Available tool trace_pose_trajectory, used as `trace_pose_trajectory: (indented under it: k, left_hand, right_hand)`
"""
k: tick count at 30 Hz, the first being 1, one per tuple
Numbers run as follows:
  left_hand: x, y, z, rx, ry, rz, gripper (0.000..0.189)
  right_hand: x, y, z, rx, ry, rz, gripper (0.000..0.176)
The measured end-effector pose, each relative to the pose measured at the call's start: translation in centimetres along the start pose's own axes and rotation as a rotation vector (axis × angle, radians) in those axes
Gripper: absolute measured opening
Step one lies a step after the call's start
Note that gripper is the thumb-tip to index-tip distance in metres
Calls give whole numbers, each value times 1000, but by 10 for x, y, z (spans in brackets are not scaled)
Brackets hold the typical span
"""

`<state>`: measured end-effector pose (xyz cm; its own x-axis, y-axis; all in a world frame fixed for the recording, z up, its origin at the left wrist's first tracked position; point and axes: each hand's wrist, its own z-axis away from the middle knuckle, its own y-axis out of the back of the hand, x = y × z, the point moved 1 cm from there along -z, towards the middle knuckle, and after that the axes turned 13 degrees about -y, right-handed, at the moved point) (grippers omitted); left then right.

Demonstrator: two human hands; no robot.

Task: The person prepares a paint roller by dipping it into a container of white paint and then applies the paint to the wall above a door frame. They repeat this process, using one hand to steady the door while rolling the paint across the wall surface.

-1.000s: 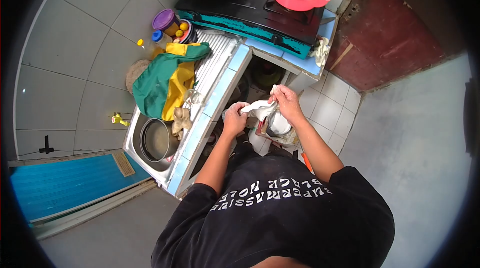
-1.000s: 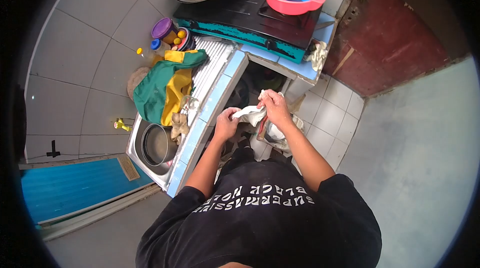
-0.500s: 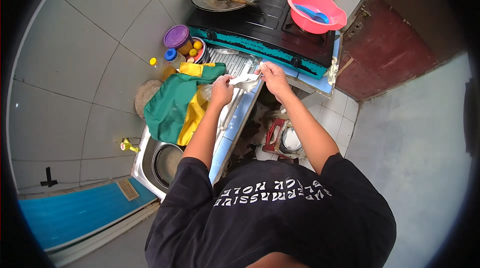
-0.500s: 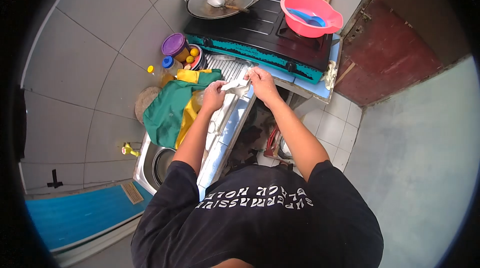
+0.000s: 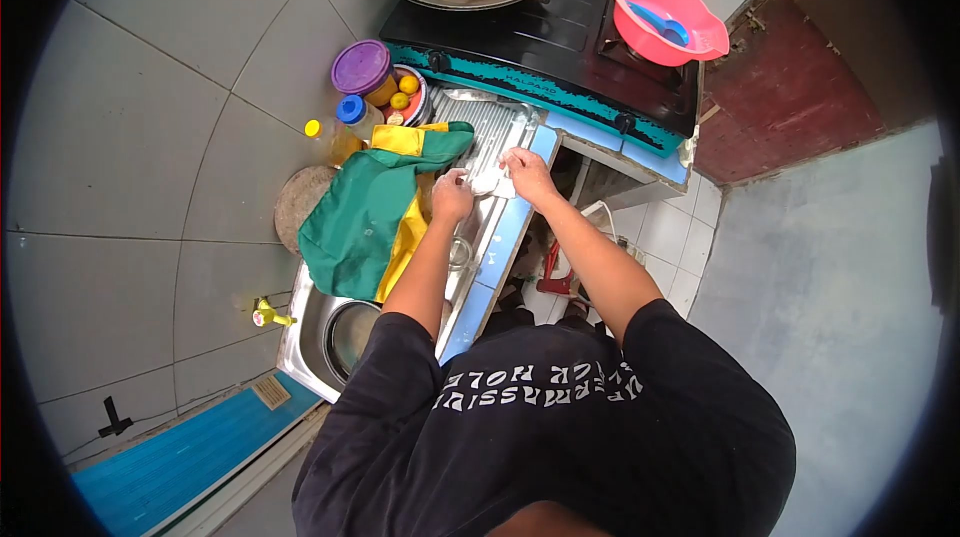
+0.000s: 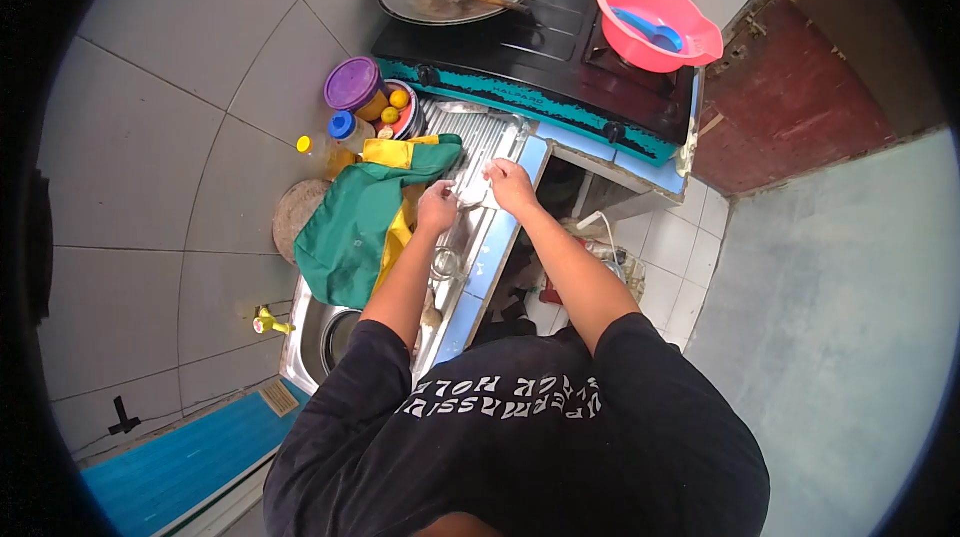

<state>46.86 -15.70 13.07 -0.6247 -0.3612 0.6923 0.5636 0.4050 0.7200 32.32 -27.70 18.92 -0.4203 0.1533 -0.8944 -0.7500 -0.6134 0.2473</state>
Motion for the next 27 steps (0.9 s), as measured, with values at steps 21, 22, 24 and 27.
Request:
trace_pose_trajectory:
  k: [21,22,24,27]
  left_hand:
    - [7,5,12,-181,74,106,28]
    - [9,5,11,-182,99,117,28]
    - [13,4,11,-191,97,113,28]
    - [19,4,11,-185,91,99,29]
  right_hand:
    - [63,-17,-29,64,-163,53,24]
    - [58,-14,-24,95,-120,128,25]
    - [52,-10,-17,129,-75,202,25]
    - [46,-6,-13,173,-18,345,26]
